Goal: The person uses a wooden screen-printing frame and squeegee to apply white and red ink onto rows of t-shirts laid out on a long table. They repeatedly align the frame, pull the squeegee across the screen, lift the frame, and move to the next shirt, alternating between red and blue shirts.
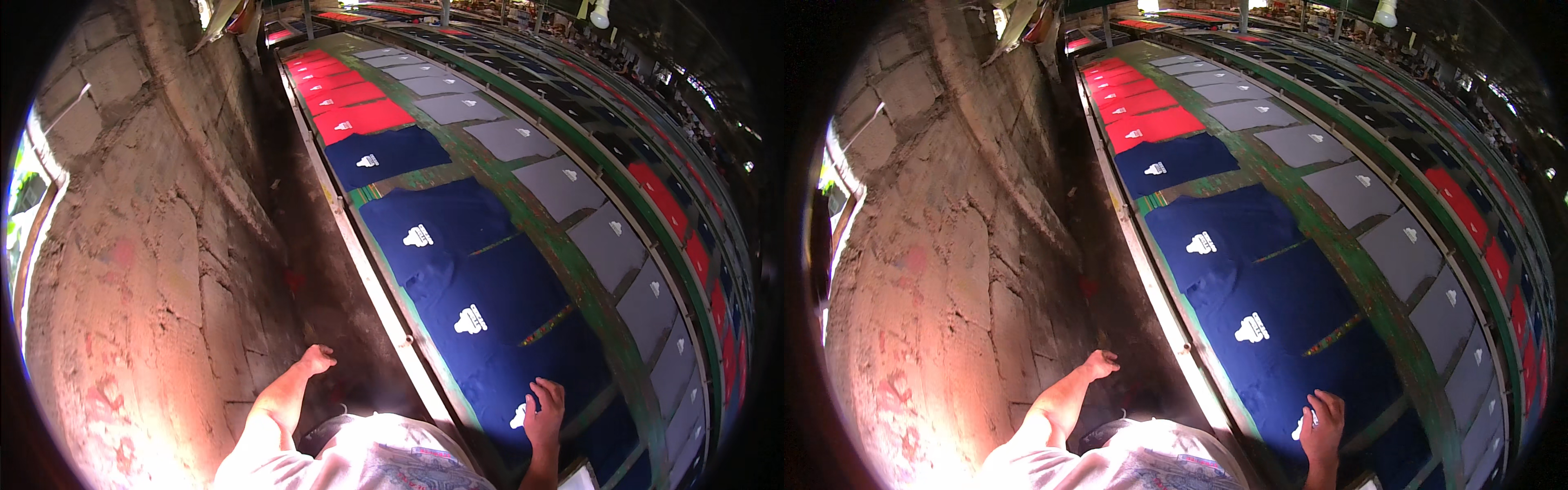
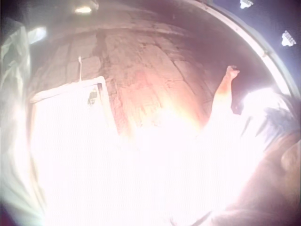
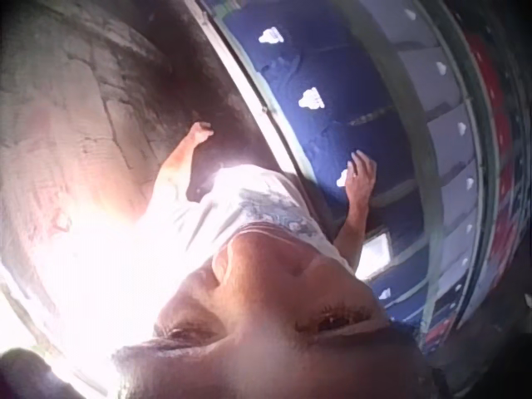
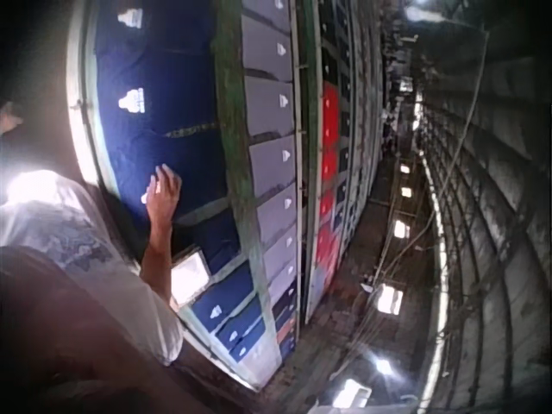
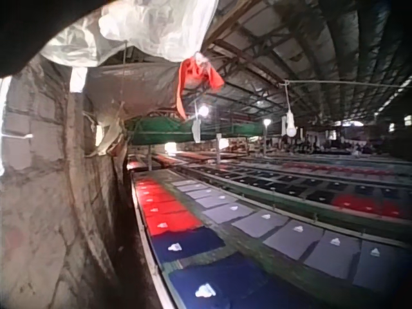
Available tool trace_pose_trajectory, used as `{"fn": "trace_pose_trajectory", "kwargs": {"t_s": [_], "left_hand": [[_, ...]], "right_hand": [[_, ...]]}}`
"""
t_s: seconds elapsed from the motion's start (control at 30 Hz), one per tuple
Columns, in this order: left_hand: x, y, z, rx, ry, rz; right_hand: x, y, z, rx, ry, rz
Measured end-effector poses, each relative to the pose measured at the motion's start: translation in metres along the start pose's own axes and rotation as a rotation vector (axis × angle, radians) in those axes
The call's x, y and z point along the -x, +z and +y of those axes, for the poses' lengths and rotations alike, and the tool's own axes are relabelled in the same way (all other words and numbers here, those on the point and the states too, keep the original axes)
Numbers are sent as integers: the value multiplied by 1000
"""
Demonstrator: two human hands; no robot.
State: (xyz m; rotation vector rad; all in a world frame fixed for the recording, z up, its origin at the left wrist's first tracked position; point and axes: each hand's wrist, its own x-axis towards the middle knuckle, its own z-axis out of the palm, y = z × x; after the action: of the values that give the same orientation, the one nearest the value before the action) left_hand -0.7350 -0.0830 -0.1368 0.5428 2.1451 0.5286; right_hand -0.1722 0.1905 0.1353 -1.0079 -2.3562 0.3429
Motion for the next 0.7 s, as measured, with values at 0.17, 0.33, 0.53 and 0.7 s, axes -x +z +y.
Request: {"fn": "trace_pose_trajectory", "kwargs": {"t_s": [0.17,0.33,0.53,0.7], "left_hand": [[-70,-64,-23,-441,53,-97],[-171,-164,-19,-380,86,-114],[-261,-258,15,-235,22,128],[-329,-275,34,-124,-4,3]], "right_hand": [[-57,69,-42,-14,6,-17],[-137,147,-134,-72,-5,-4],[-222,198,-195,-111,-163,-122],[-264,227,-190,-80,-15,-91]]}}
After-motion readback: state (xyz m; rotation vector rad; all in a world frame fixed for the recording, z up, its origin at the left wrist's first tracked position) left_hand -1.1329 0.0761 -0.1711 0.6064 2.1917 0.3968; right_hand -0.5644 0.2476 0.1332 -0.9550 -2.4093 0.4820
